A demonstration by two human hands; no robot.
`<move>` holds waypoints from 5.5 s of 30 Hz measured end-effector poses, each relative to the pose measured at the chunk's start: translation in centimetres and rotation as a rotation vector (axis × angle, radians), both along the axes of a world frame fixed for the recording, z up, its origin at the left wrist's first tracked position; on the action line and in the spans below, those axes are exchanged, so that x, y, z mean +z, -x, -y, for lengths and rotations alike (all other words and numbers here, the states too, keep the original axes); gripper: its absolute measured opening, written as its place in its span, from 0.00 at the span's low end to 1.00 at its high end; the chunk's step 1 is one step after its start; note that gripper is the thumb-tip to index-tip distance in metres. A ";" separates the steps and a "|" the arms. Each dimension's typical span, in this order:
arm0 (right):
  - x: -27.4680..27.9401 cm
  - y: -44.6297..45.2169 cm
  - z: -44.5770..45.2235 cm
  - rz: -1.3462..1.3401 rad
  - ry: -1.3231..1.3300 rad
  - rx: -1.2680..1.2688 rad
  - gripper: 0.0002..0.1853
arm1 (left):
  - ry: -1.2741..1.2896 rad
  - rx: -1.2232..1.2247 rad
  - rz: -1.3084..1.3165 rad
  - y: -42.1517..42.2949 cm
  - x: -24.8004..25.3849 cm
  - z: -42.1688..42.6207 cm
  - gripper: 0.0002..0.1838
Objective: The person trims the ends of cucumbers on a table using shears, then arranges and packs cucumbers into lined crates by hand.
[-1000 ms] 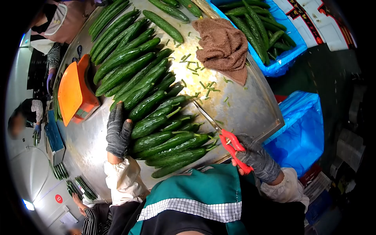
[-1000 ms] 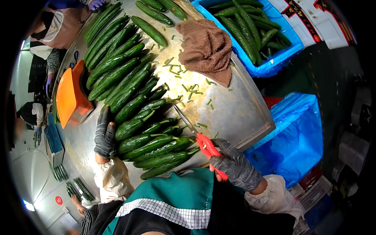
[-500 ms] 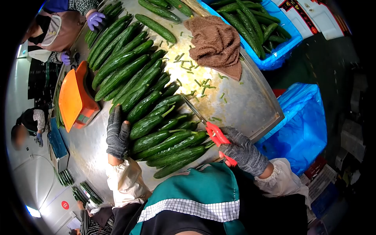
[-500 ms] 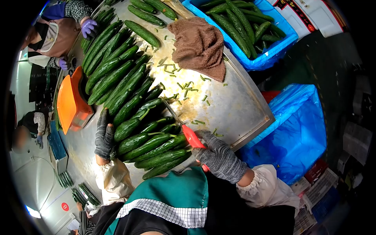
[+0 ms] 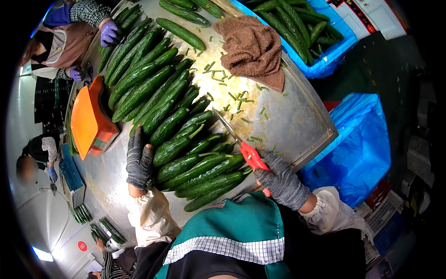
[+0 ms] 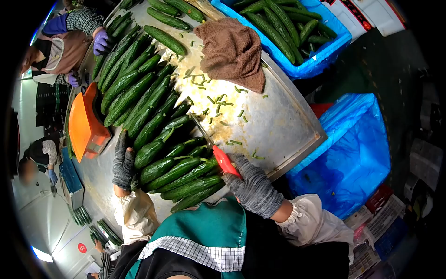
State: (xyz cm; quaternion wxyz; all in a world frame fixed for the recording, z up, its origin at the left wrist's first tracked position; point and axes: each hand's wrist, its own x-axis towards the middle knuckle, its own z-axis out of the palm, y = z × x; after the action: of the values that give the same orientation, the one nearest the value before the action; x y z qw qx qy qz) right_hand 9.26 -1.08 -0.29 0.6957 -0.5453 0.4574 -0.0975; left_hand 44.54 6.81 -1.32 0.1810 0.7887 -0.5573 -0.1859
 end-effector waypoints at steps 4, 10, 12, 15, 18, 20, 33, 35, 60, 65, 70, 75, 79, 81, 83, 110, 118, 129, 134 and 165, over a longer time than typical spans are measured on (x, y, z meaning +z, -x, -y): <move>-0.5 1.7 0.4 0.038 -0.063 -0.052 0.22 | -0.018 -0.005 -0.003 0.2 0.3 0.2 0.27; 0.1 1.9 0.5 0.155 -0.324 -0.124 0.24 | -0.022 0.000 -0.010 0.3 0.2 0.2 0.27; 0.0 1.7 0.5 0.101 -0.181 -0.053 0.26 | 0.011 -0.015 -0.077 -0.9 -0.8 -0.2 0.28; 0.5 1.2 1.0 -0.132 0.021 0.165 0.28 | 0.015 0.006 -0.146 -1.6 -1.6 -0.5 0.28; -0.9 0.9 0.4 -0.116 0.258 0.131 0.24 | -0.058 -0.050 -0.057 -1.4 -0.5 0.0 0.27; -0.5 0.9 1.4 -0.102 0.180 0.143 0.21 | -0.104 -0.094 0.028 -1.2 0.2 0.3 0.27; -1.2 1.5 1.9 -0.056 0.071 0.197 0.23 | -0.109 -0.136 -0.037 -3.1 -1.3 -0.3 0.28; -1.4 1.1 2.1 -0.066 0.034 0.222 0.24 | -0.116 -0.091 -0.118 -3.1 -1.3 -0.3 0.29; -3.1 -1.4 -0.2 -0.159 0.298 0.162 0.22 | -0.045 -0.091 -0.136 -2.8 -1.4 -0.2 0.22; -3.4 -0.6 -0.6 -0.140 0.272 0.087 0.19 | 0.003 -0.395 0.286 -2.5 -1.1 -0.5 0.22; -1.4 3.8 -1.1 -0.018 0.269 0.099 0.22 | -0.074 -0.041 0.072 -1.4 -0.7 0.2 0.28; -0.9 4.1 -1.9 0.229 0.392 0.103 0.29 | 0.009 -0.345 0.304 -3.6 -1.8 -0.7 0.28; -1.1 2.6 -1.5 0.293 -0.029 0.021 0.31 | -0.097 -0.395 0.421 -3.4 -1.1 -0.6 0.22; -1.6 2.0 -1.4 0.254 0.233 0.065 0.32 | -0.062 -0.447 0.418 -3.8 -1.1 -0.6 0.22; -0.4 1.8 -0.7 0.198 0.003 0.074 0.32 | 0.006 -0.555 0.399 -4.0 -1.3 -0.7 0.23; -1.6 1.0 -1.6 0.185 0.388 -0.097 0.22 | 0.011 -0.075 0.023 -2.7 -1.5 -0.6 0.24; 3.3 5.0 -1.6 0.030 0.410 0.173 0.26 | -0.020 -0.080 0.077 -1.7 -1.2 -0.1 0.25; 2.2 1.9 -3.2 0.023 0.459 0.165 0.26 | 0.017 0.008 -0.027 -1.9 -2.3 -0.1 0.26; 2.0 1.0 -3.5 0.032 0.408 0.158 0.26 | 0.009 -0.003 0.008 -2.0 -2.3 -0.1 0.26; 4.9 3.1 -2.0 0.037 -0.341 0.087 0.26 | 0.062 0.052 0.031 -0.5 -1.1 0.4 0.26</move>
State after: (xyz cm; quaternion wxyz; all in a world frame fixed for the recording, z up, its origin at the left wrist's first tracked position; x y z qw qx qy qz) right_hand 6.20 0.94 4.66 0.7900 -0.4366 0.4303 0.0016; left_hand 45.02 6.39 -2.40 0.2016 0.7997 -0.5448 -0.1515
